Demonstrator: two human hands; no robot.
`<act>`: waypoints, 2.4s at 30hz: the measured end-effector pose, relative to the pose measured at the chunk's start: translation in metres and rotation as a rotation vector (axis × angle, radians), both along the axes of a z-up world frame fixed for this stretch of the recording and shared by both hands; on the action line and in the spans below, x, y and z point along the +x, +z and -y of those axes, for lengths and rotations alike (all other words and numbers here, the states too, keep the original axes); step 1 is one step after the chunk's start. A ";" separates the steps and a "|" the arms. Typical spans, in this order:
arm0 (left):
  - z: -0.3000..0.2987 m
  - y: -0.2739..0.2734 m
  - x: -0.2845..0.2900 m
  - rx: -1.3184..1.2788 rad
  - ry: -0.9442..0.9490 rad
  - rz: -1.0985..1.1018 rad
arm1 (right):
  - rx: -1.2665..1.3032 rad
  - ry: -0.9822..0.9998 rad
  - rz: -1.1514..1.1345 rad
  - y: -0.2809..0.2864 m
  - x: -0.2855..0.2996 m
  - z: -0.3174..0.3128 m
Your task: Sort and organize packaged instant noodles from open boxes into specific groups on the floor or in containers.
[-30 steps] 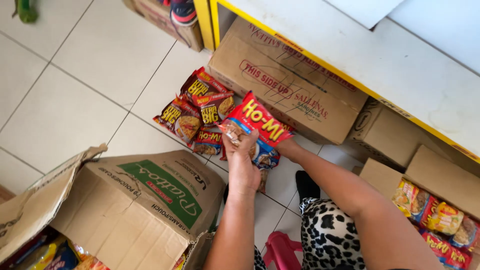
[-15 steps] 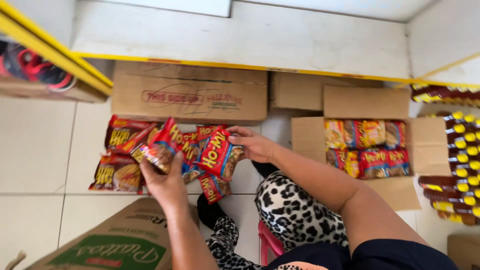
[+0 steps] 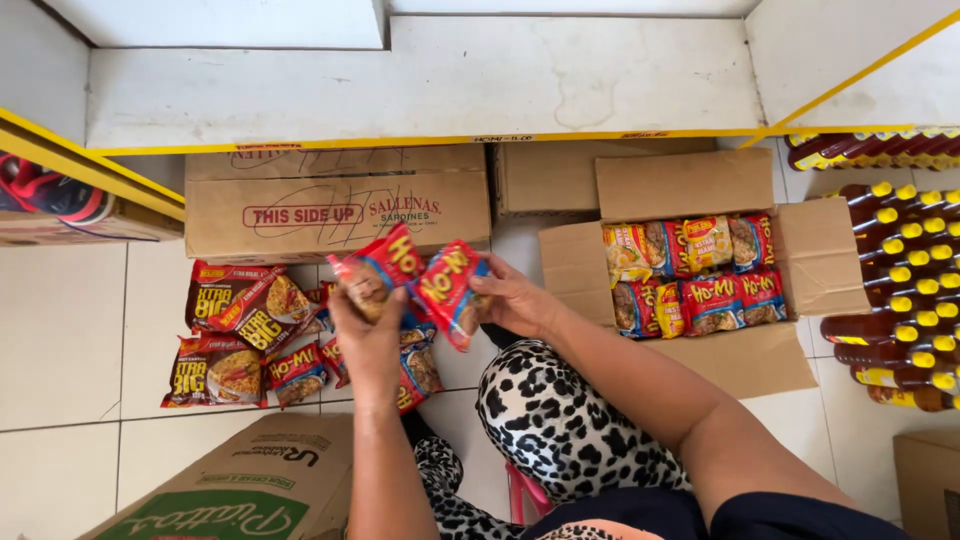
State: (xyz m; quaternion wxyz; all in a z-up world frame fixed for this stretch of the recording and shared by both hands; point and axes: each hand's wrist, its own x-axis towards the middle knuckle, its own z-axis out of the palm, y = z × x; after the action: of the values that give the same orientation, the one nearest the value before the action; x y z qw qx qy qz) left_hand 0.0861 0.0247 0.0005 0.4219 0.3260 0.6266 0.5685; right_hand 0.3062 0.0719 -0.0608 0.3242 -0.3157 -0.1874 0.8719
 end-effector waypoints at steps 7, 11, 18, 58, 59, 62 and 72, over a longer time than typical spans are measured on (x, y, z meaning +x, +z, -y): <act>-0.003 -0.019 0.079 -0.013 -0.186 0.091 | -0.004 -0.189 0.077 -0.018 0.104 0.019; 0.003 -0.008 0.131 -0.010 -0.331 0.096 | -0.005 -0.295 0.181 -0.003 0.165 0.037; 0.018 -0.039 0.227 0.071 -0.370 -0.269 | 0.065 -0.437 0.225 -0.020 0.284 0.054; 0.002 -0.128 0.386 -0.191 -1.096 -1.089 | 0.821 0.349 1.748 -0.032 0.366 -0.047; 0.002 -0.130 0.386 -0.211 -1.105 -1.089 | 0.980 0.408 1.918 -0.012 0.350 -0.046; 0.005 -0.146 0.389 -0.179 -1.025 -1.037 | 1.081 0.393 1.983 -0.052 0.354 -0.035; -0.002 -0.097 0.379 -0.076 -0.898 -1.044 | 1.164 0.026 1.750 -0.100 0.342 -0.004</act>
State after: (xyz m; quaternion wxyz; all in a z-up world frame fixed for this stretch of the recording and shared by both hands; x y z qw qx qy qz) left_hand 0.4653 0.0267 -0.0969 0.2705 0.7702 0.5713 0.0848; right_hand 0.6482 0.0758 -0.1609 0.1679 -0.6291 -0.7496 0.1185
